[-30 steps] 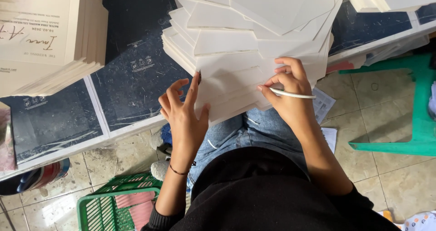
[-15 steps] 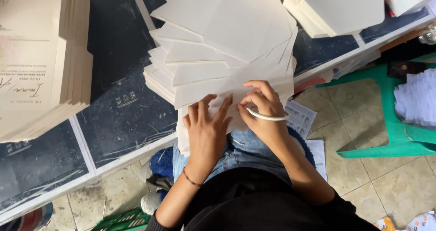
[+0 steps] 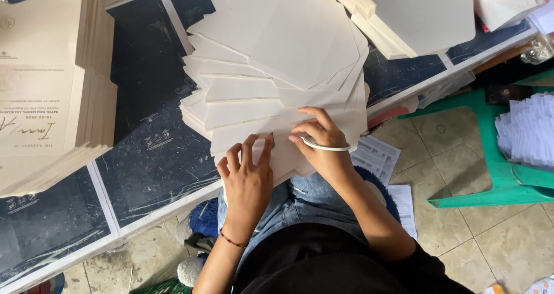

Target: The person sits on a low stool and handles a stack of white papers, aligning them and placing them on a table. They repeatedly pick up and adjust the stack of papers with both hands.

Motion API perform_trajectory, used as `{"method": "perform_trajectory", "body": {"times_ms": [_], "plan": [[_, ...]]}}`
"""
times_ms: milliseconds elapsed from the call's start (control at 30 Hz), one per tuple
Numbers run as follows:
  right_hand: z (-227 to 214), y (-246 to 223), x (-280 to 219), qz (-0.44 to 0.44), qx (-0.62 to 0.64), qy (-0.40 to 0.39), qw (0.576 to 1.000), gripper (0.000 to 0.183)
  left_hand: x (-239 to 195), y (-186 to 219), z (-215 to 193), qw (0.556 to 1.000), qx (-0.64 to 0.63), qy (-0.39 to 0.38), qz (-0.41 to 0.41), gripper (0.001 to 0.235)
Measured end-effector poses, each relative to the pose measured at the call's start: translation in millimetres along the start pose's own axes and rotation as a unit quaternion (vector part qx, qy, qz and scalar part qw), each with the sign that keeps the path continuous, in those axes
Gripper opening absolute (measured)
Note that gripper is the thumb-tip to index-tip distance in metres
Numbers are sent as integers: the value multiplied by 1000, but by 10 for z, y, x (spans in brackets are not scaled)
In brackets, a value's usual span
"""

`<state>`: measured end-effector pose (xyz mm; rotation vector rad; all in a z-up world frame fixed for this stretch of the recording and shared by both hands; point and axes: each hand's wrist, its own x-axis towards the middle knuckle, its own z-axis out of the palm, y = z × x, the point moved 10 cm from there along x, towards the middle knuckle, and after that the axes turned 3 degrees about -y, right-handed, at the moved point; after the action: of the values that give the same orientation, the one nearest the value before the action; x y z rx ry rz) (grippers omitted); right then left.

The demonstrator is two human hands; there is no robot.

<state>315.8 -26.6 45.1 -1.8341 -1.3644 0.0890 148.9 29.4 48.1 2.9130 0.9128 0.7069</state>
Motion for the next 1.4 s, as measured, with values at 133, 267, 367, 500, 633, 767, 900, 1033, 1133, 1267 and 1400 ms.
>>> {"method": "perform_trajectory", "body": {"times_ms": [133,267,367,500,633,767,900,1033,1133,1267,1400], "plan": [[50,91,-44,5,3,-6,1000,11,-9,6,49,1000,7,0,-1,55],[28,78,-48,9,10,-7,1000,11,-34,30,91,1000,5,1,-3,55],[-5,56,-34,8,11,3,1000,10,-23,69,93,1000,-4,7,4,60],[0,8,-76,-12,8,27,1000,12,13,171,119,999,-6,20,26,62],[70,2,-247,-48,-30,51,997,16,56,291,116,998,24,37,44,59],[-76,-366,-234,-130,-75,112,982,10,148,333,75,997,26,32,62,54],[-196,-481,-258,-143,-32,128,981,9,204,357,102,997,34,32,63,50],[-357,-630,-214,-140,20,131,981,9,215,343,113,997,35,21,62,52],[-365,-555,-216,-122,35,109,986,10,182,261,131,999,-5,8,50,55],[-154,-322,-292,-118,35,33,992,20,37,98,47,998,-48,-5,42,53],[93,-483,-388,-189,0,-85,978,37,-213,-225,-151,992,-123,6,-33,63]]}}
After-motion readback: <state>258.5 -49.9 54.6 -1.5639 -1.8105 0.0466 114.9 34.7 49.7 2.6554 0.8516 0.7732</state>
